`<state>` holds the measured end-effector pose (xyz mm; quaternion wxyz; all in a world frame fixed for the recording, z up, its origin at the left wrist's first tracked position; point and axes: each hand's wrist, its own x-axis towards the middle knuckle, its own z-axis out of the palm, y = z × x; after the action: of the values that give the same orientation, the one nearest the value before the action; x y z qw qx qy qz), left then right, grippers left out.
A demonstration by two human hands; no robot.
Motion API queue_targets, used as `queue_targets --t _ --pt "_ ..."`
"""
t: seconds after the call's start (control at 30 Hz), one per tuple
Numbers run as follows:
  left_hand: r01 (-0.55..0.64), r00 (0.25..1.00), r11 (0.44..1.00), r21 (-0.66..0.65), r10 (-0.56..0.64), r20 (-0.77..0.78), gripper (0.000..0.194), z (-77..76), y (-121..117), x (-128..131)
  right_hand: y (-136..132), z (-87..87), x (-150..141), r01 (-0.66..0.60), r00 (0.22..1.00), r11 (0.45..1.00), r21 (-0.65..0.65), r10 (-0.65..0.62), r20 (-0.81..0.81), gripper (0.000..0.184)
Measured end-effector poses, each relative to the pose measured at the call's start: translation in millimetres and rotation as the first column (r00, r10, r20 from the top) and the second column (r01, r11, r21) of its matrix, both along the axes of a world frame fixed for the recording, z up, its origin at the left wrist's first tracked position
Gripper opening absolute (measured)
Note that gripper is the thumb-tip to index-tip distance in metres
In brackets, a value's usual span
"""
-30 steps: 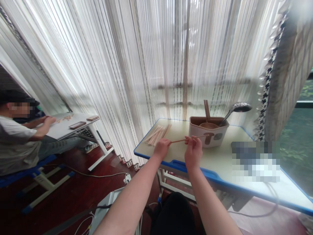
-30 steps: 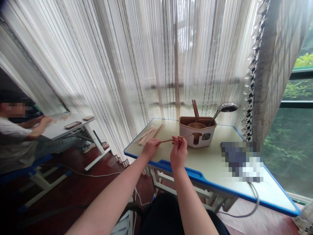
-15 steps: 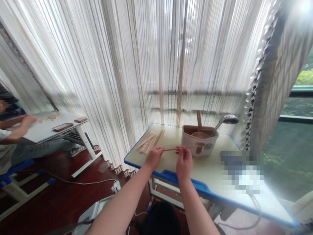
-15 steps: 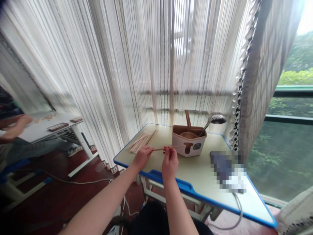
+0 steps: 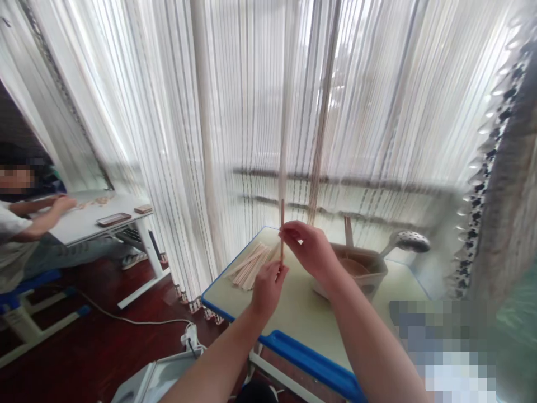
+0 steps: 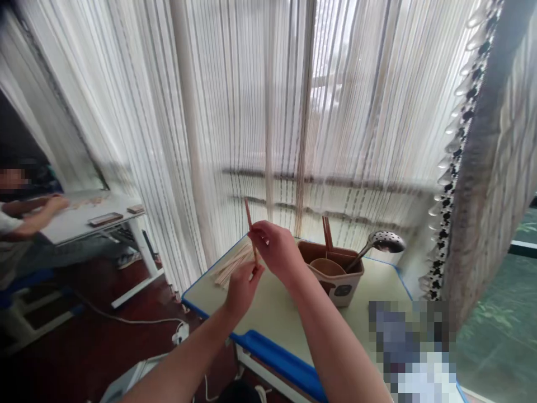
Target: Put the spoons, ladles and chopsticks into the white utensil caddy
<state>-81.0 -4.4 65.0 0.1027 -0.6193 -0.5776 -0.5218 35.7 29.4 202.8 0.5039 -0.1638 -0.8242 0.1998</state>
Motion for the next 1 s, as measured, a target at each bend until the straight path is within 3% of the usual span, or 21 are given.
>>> queue_targets --t 0.1,0.2,0.33,0.47,0.57,0.83,1.0 --pt "0.062 0.998 0.998 0.013 -0.062 -0.020 0.018 34.6 15 35 13 6.9 25 0.068 0.984 0.998 0.010 -0.066 -0.165 0.018" --pt "0.127 0.990 0.992 0.013 -0.126 -0.061 0.016 62.7 34 68 29 12.0 57 0.126 0.971 0.992 -0.002 -0.123 -0.203 0.019" --pt "0.353 0.934 0.935 -0.011 -0.353 -0.052 0.022 88.9 57 98 50 18.0 93 0.209 0.907 0.976 -0.058 -0.215 -0.363 0.023" --pt "0.618 0.773 0.786 -0.005 -0.607 0.187 0.024 100.1 84 113 69 18.5 121 0.311 0.856 0.946 -0.089 -0.319 -0.407 0.024" --pt "0.710 0.669 0.704 0.010 -0.679 0.302 0.027 105.7 103 121 75 18.0 143 0.359 0.845 0.928 -0.097 -0.367 -0.390 0.024" --pt "0.797 0.597 0.592 -0.121 -0.739 0.314 0.022 124.3 129 140 67 21.4 179 0.458 0.813 0.886 -0.076 -0.452 -0.366 0.023" --pt "0.779 0.625 0.618 -0.107 -0.751 0.213 0.023 128.6 133 144 73 18.4 178 0.520 0.808 0.852 -0.054 -0.512 -0.291 0.022"
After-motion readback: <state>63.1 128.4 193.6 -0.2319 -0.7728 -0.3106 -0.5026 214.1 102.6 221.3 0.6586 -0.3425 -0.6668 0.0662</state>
